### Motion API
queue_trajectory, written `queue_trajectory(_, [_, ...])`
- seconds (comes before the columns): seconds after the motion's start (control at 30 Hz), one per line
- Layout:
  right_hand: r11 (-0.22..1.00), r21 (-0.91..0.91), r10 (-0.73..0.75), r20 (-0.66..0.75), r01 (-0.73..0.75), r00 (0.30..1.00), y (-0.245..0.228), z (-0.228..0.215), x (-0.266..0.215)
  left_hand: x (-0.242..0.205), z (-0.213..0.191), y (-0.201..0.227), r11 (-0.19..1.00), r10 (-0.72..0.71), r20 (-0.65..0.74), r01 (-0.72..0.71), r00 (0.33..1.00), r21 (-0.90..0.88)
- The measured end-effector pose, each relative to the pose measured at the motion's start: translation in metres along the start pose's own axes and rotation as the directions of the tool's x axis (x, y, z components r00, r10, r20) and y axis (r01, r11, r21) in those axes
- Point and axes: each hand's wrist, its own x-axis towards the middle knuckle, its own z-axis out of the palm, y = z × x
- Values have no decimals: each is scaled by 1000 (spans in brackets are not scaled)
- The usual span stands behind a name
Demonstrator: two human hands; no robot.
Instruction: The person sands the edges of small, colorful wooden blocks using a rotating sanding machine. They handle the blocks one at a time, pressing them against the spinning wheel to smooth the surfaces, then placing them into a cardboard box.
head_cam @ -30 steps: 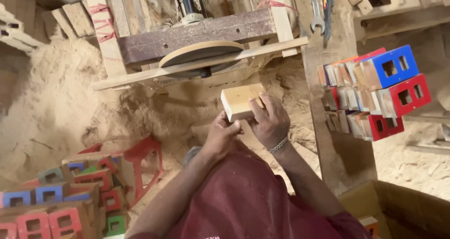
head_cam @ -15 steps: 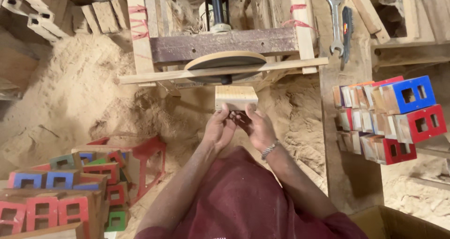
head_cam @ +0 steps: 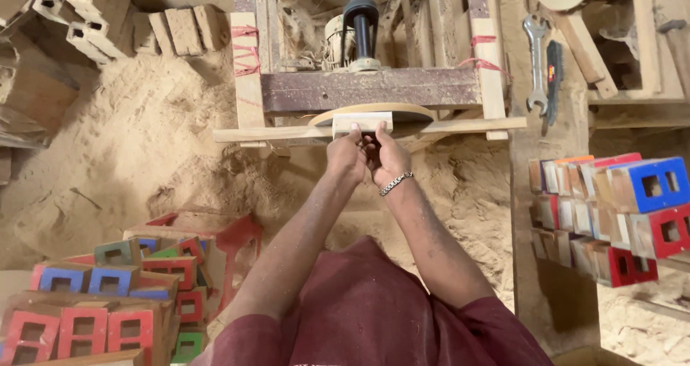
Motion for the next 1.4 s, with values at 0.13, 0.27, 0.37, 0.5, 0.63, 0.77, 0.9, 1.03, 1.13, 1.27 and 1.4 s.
queue_trajectory(0.13, [998,-42,-42,26,43,999,2,14,-8,-7,10,8,998,51,-52,-48,997,46])
queue_trajectory(0.27, [994,-28,-111,-27,110,993,-4,12,-18,-8,20,-3,994,46,-147,-30,988,109])
queue_trajectory(0.37, [990,-28,-143,-108,141,984,-6,3,-16,-6,19,-18,990,50,-142,-30,989,136])
queue_trajectory(0.5, [984,63,-161,-59,165,985,-16,-28,11,4,31,-46,992,82,-133,-67,988,110])
queue_trajectory(0.63, [990,-99,-92,57,97,994,-32,-69,41,-3,45,-55,997,79,-120,-75,990,36])
queue_trajectory(0.77, [956,-252,-93,228,151,969,-69,-98,67,-8,71,-68,974,40,-329,37,943,223])
queue_trajectory(0.9, [945,-321,24,267,65,963,-104,-98,71,-6,92,-88,969,204,-287,-152,936,193])
queue_trajectory(1.03, [824,-491,-173,259,284,950,-121,-104,56,-1,109,-102,993,59,-186,-39,981,112])
queue_trajectory(1.13, [591,-616,-330,405,521,853,-119,-125,24,-23,94,-119,995,-86,-26,87,996,50])
queue_trajectory(1.27, [659,-506,-402,388,557,829,-106,-151,-39,-74,50,-157,938,-288,341,336,895,-89])
queue_trajectory(1.4, [854,-161,-371,478,494,796,-78,-192,-107,-84,18,-158,805,-374,616,573,693,-156])
